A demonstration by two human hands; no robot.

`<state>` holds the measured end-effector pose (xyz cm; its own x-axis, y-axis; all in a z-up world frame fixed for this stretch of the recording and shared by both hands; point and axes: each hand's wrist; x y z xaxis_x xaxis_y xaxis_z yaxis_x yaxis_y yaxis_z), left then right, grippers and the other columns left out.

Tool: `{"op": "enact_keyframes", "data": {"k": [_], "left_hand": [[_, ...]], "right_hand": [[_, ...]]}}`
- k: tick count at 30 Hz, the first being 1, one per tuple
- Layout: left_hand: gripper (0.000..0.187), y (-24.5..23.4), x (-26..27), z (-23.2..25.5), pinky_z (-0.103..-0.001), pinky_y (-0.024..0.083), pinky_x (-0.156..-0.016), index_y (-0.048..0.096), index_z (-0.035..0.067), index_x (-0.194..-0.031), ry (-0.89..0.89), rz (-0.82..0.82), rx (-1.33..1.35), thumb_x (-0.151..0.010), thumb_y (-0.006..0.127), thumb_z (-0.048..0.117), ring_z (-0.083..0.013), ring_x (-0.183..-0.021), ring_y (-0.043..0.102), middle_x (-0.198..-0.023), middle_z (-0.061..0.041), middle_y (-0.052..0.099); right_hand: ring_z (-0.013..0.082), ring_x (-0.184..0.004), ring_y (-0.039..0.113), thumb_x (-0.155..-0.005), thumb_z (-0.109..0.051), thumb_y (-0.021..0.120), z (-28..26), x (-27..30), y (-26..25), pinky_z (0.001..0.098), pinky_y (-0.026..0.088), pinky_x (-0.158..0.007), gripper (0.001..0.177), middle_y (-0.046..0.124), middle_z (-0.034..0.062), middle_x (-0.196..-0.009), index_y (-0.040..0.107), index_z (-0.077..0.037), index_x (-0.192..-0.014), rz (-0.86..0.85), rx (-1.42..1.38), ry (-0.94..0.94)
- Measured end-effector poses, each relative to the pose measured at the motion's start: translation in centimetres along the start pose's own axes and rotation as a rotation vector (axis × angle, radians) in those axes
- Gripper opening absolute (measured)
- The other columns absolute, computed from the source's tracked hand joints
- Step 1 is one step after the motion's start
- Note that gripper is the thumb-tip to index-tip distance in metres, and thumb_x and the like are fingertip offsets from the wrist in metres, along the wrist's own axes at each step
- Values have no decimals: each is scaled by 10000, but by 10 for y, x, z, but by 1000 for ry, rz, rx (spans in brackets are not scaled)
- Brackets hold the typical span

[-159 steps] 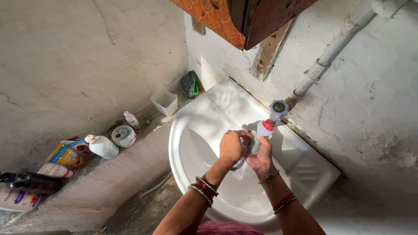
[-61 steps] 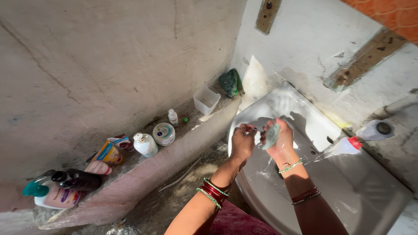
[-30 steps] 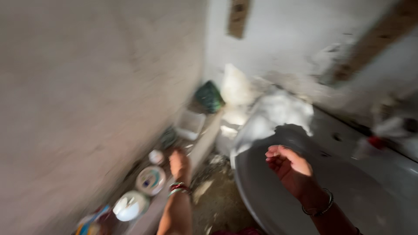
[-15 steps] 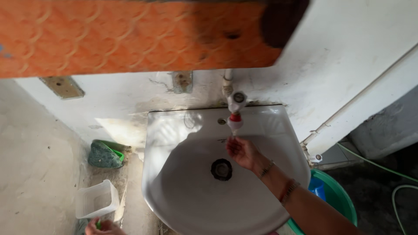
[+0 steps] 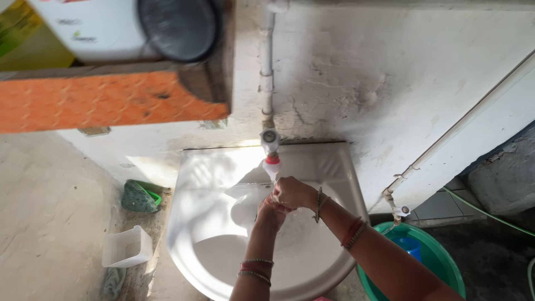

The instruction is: The person washes a white ceramic sink using a green sponge and water from a tap. They rinse the sponge, scrub the basin and drain area, and repeatedly rinse the sponge under running water.

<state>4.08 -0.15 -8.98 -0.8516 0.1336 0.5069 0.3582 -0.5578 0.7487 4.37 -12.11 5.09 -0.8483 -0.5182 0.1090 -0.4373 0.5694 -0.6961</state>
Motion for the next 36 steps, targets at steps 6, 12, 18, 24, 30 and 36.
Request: {"op": "enact_keyframes", "data": {"k": [6, 12, 18, 24, 30, 36], "left_hand": [[193, 0, -27, 25, -260, 448, -508, 642, -43, -1163, 144, -125, -281, -976, 625, 0, -127, -634, 565, -860, -102, 661], [278, 28, 53, 58, -268, 579, -681, 783, 26, -1053, 178, 115, -1072, -867, 605, -79, -157, -764, 705, -988, -134, 759], [110, 0, 73, 52, -394, 560, -861, 807, 67, -961, 258, 210, -1818, -881, 736, 95, -236, -942, 722, -1040, -144, 775], [175, -16, 55, 33, -451, 607, -827, 798, 62, -993, 202, 138, -2035, -928, 640, 96, -313, -908, 761, -1020, -204, 768], [248, 40, 120, 12, -445, 590, -849, 813, 93, -1007, 324, 97, -1903, -932, 579, 59, -308, -900, 768, -1045, -172, 780], [278, 128, 154, -127, -404, 602, -763, 767, 47, -958, 648, -355, -1560, -803, 563, -62, -313, -812, 751, -991, -141, 759]], "right_hand": [[196, -838, 683, -904, -46, 646, -66, 37, -76, 346, 592, -746, 278, 714, 70, -887, 708, -33, -1175, 468, 421, -468], [252, -1161, 592, -873, -38, 687, -99, 15, -112, 360, 533, -1000, 238, 615, 104, -1265, 737, -110, -1094, 520, 578, -739], [251, -1197, 603, -869, -26, 697, -104, -2, -112, 349, 532, -1021, 245, 630, 76, -1219, 766, -124, -1082, 386, 585, -548], [292, -1276, 578, -862, -89, 751, -101, -8, -103, 393, 504, -1095, 388, 625, 132, -1306, 698, -118, -1245, 515, 654, -558], [318, -1254, 604, -931, -103, 719, -10, 84, -83, 409, 538, -1080, 470, 639, 187, -1313, 569, -70, -1375, 895, 283, -488], [291, -880, 711, -871, -81, 706, 180, 185, -81, 395, 588, -802, 199, 697, 132, -992, 707, -19, -1060, 987, 132, 72]]}}
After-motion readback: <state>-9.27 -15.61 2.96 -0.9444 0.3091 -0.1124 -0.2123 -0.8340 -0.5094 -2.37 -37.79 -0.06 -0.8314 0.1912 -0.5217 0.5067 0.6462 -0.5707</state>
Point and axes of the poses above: each hand's wrist, its own x-axis away from the middle knuckle, its own y-axis out of the palm, z = x × y
